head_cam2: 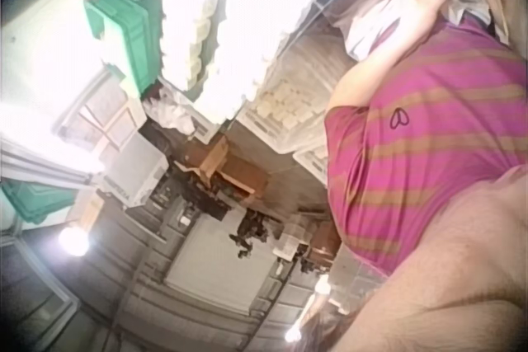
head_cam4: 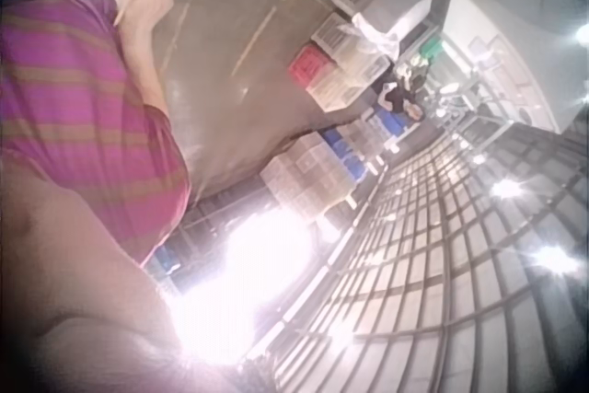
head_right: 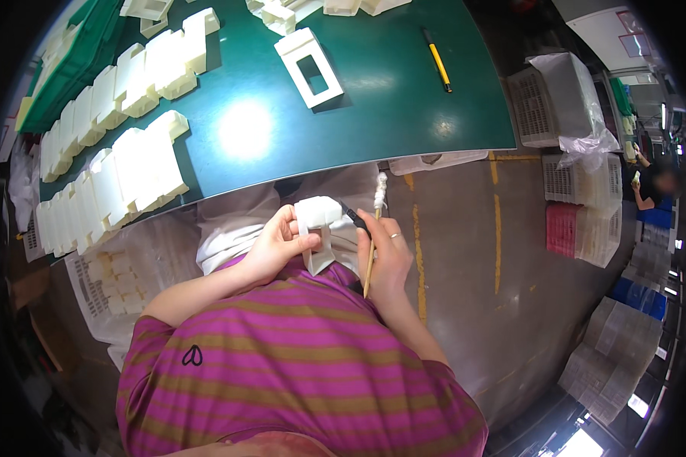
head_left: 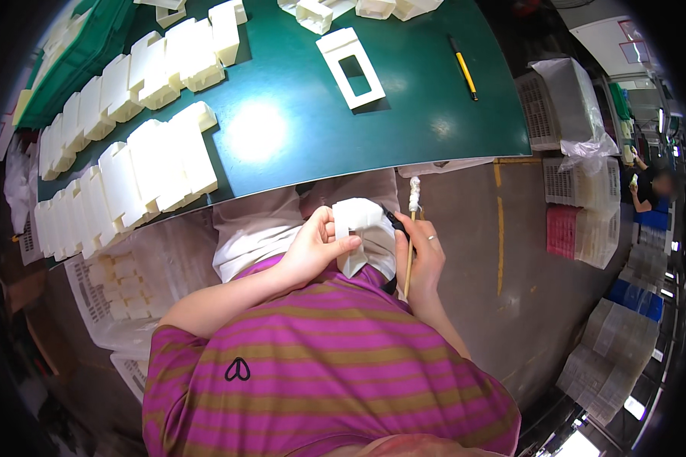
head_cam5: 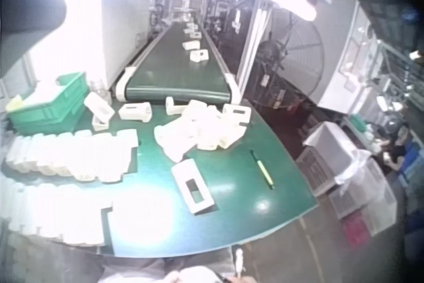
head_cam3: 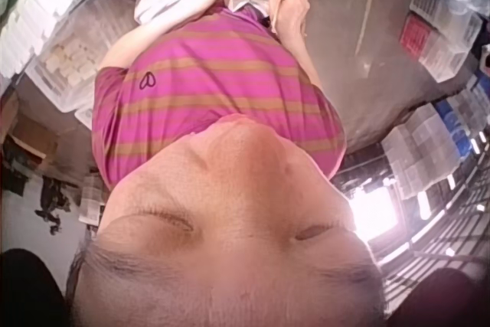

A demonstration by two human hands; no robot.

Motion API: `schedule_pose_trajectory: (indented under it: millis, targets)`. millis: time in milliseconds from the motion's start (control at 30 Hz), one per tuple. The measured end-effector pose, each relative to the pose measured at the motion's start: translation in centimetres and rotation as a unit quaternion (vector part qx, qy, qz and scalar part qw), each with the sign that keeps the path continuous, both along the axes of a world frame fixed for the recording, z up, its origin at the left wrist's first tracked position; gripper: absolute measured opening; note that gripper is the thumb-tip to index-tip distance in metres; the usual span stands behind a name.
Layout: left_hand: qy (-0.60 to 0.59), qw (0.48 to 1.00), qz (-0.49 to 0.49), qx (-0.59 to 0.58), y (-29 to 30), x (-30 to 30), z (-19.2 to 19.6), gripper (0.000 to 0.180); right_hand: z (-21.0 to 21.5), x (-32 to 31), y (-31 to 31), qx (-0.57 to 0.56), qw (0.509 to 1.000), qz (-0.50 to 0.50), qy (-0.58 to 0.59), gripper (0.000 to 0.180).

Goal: Trimming excess plastic and marking white plastic housings at a workstation.

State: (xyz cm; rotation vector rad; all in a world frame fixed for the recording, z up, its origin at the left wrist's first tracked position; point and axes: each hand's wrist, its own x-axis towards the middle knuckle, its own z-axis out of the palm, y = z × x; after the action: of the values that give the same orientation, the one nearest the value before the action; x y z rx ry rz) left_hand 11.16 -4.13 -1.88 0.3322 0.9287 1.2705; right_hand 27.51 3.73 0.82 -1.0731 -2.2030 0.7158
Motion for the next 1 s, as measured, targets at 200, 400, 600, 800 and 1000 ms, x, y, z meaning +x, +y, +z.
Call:
schedule_pose_trajectory:
  millis: [200, 400, 600, 800, 1000]
  targets:
    - [0.015, 0.999, 0.016, 0.039, 0.7, -0.2, 0.3, 0.034, -1.1, 1.5, 1.6, -0.144, 0.985, -0.067, 0.062, 0.02]
    - [-0.001, 1.0, 0.014, -0.013, 0.6, 0.0, -0.4, 0.032, 1.1, 0.9, 0.2, -0.136, 0.954, 0.086, 0.254, 0.047]
    - [-0.023, 0.997, 0.005, -0.068, -0.3, 0.0, -0.8, 0.031, -0.1, 0.6, -0.5, -0.25, 0.934, 0.055, 0.248, 0.049]
    - [-0.031, 0.999, 0.015, -0.021, 0.4, -0.2, 0.1, 0.033, -1.6, 1.2, -0.3, -0.187, 0.949, -0.028, 0.253, 0.044]
    - [-0.014, 0.999, 0.011, 0.048, -0.4, -0.1, 0.5, 0.033, -1.4, 1.8, -0.1, -0.245, 0.941, 0.004, 0.233, 0.045]
